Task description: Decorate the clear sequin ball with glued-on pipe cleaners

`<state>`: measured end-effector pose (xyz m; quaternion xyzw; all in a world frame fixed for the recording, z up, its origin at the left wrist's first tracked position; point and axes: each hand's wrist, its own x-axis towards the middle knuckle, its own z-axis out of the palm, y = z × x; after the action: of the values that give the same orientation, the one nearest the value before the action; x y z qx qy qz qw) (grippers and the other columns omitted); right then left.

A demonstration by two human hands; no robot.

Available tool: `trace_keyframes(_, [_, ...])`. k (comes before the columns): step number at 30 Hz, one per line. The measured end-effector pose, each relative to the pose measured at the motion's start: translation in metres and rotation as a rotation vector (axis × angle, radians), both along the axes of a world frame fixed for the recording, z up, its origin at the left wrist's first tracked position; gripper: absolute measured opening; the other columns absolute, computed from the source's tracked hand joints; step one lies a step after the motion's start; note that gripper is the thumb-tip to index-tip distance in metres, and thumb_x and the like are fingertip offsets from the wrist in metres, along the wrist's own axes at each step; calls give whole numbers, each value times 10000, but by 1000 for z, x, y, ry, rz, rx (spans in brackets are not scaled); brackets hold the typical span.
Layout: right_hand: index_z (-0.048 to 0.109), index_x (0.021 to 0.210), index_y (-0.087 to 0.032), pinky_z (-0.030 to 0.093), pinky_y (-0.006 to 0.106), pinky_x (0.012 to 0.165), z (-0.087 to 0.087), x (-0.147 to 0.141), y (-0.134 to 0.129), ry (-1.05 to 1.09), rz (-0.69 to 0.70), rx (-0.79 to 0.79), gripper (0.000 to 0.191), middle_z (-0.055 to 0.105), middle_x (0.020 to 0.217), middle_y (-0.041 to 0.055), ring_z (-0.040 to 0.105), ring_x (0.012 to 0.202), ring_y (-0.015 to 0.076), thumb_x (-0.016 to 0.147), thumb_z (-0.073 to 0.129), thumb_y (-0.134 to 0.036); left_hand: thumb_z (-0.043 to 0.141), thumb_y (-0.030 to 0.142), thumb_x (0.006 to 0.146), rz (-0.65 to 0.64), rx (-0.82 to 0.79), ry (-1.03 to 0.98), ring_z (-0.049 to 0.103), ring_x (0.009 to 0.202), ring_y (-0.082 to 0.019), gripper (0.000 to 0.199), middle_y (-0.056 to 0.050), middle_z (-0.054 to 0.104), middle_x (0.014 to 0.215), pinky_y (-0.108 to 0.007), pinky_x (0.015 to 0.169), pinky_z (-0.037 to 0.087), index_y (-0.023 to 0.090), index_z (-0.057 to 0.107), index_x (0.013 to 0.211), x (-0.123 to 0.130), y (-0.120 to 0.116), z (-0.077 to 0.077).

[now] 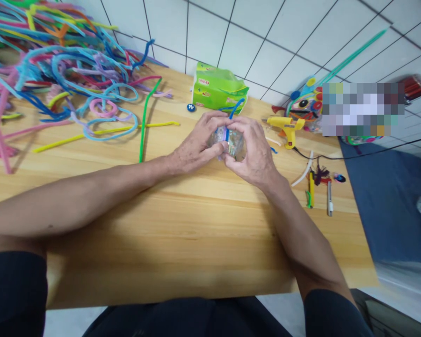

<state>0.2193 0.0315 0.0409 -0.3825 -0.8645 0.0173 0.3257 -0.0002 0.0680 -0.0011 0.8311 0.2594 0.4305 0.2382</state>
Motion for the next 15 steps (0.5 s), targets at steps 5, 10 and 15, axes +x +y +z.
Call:
trace_keyframes(5, [520,1446,-310,549,660,1162,-9,2,5,136,56,16,646,669,1410,105,643,1354,377,868,808,-324,518,597,1091,-24,8,-2,490,1538,-305,542,-157,555,1579,-593,1319,400,277,497,1528,-1,6,-5])
trace_keyframes(10, [504,1478,-342,564,665,1160,-13,2,4,125,9,35,697,672,1419,97,639,1346,371,865,836,-357,517,650,1082,-39,-13,-39,506,1528,-307,572,-147,575,1572,-589,1309,409,296,525,1531,0,9,-8])
trace_keyframes(15, [492,1464,-351,554,674,1182,-12,0,3,83,-31,56,729,637,1463,114,610,1377,377,831,852,-315,542,627,1079,-52,-11,-69,505,1522,-317,549,-135,580,1562,-589,1314,395,309,544,1526,0,10,-10])
